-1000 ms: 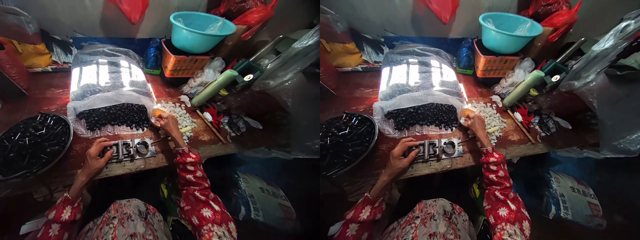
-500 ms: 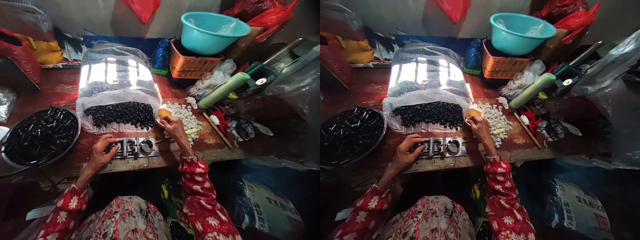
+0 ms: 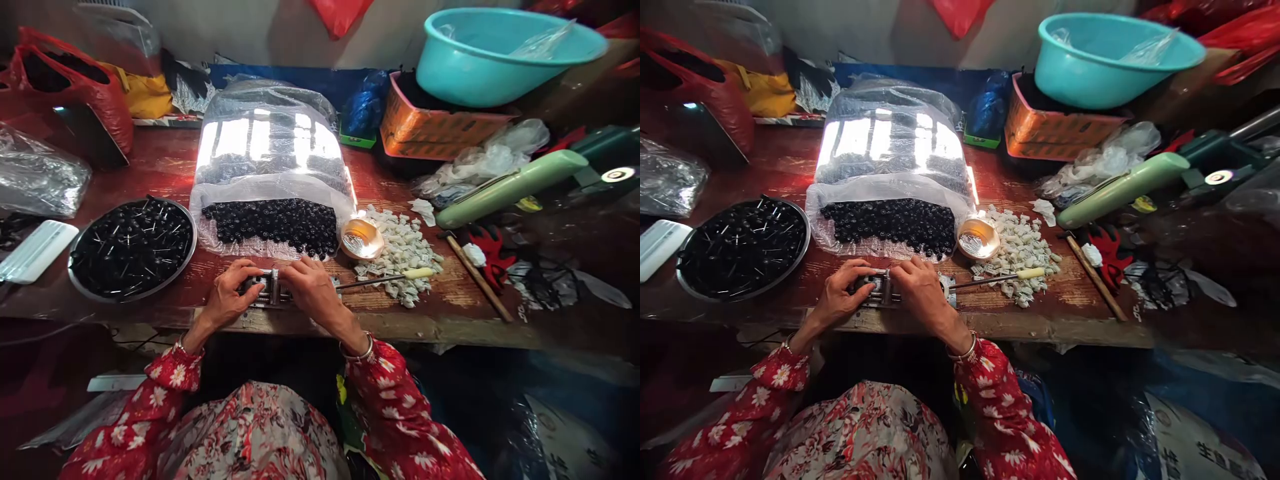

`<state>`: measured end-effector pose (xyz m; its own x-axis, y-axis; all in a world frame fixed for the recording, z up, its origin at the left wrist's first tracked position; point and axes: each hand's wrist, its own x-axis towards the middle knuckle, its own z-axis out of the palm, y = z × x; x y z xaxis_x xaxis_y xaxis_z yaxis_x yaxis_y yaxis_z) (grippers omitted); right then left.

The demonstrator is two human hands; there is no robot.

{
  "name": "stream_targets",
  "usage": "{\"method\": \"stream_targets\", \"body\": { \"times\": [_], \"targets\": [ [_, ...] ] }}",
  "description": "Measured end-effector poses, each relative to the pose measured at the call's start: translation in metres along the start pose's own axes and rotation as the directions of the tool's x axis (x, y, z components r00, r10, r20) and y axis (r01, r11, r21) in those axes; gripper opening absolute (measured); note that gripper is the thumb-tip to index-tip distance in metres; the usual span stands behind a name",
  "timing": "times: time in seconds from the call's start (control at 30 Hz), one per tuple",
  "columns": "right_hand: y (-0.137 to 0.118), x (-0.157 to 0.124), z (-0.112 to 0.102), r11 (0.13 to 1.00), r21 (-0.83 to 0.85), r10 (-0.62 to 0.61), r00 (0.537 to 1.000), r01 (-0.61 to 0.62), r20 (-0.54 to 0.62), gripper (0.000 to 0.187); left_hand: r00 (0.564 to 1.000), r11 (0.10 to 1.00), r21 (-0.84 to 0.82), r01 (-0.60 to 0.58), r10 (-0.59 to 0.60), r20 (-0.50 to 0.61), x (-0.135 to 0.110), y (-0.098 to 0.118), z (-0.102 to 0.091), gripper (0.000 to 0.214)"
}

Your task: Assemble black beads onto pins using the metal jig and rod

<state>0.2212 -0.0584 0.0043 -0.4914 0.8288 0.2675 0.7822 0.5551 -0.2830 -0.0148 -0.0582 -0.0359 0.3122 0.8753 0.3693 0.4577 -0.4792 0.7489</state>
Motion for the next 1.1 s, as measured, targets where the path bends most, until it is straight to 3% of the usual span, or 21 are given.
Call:
{"method": "stream_targets", "body": {
  "times": [0.23,0.53,0.93,1.1],
  "targets": [
    [-0.007,0.004,0.012,0.987,-0.158,-0.025,1.0,0.026,0.011,0.009,1.0,1.0,-0.007,-0.01,0.01,-0.017,-0.001,0.0,0.002,0.023],
    [-0.003,-0.001,0.014,0.996,-0.087,-0.015,0.998,0.009,-0.065,0.016,1.0,1.0,-0.002,-0.001,0.001,-0.017,0.0,0.003,0.001,0.023],
    [-0.017,-0.02,0.014,1.0,-0.018,-0.018,0.998,0.017,-0.067,0.018,1.0,1.0,-0.002,-0.014,0.014,-0.009,-0.002,0.0,0.0,0.024],
    [-0.009,-0.027,0.009,1.0,0.029,0.003,0.985,0.003,-0.171,0.019,1.0,1.0,0.002,-0.014,0.014,-0.006,-0.001,0.0,0.0,0.024]
  ]
}}
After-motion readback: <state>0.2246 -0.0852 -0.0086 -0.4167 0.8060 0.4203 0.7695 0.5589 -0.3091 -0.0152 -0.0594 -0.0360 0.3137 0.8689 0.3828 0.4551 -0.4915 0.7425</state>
